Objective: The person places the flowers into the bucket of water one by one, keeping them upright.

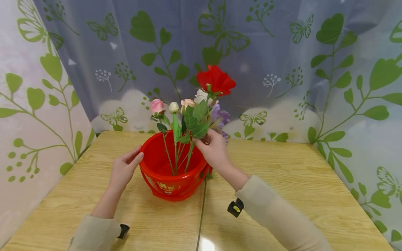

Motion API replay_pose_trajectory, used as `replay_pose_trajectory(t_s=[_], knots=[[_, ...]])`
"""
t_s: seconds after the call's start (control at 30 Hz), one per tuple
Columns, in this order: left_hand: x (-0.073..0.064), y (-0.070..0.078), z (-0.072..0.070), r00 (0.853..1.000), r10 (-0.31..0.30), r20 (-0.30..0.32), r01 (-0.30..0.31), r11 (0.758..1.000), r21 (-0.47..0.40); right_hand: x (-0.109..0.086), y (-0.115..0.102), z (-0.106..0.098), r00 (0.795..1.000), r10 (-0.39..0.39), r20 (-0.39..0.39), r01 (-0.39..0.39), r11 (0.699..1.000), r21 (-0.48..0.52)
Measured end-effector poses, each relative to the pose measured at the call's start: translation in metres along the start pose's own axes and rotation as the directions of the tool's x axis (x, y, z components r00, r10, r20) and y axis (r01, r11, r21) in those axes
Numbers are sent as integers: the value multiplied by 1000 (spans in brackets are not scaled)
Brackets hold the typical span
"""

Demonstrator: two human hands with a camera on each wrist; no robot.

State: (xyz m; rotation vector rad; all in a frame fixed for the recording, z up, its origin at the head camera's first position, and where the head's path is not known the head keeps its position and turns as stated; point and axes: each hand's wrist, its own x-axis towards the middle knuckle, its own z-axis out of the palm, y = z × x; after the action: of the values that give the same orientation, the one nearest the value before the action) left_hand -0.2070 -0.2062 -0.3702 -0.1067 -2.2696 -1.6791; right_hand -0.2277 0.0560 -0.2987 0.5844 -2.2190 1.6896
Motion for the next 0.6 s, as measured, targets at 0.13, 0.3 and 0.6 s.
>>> replay_pose_trajectory(t_s=[0.13,0.3,0.6], knots=[[0,0,0,1000,0,3,0,1000,-4,-3,6,5,999,-21,25,24,995,-93],[1,0,0,1000,4,2,-4,1000,-4,-8,10,10,997,-27,69,38,988,-150],[0,1,0,1000,-1,-2,1,1000,11,-13,15,16,991,26,129,11,960,-279]])
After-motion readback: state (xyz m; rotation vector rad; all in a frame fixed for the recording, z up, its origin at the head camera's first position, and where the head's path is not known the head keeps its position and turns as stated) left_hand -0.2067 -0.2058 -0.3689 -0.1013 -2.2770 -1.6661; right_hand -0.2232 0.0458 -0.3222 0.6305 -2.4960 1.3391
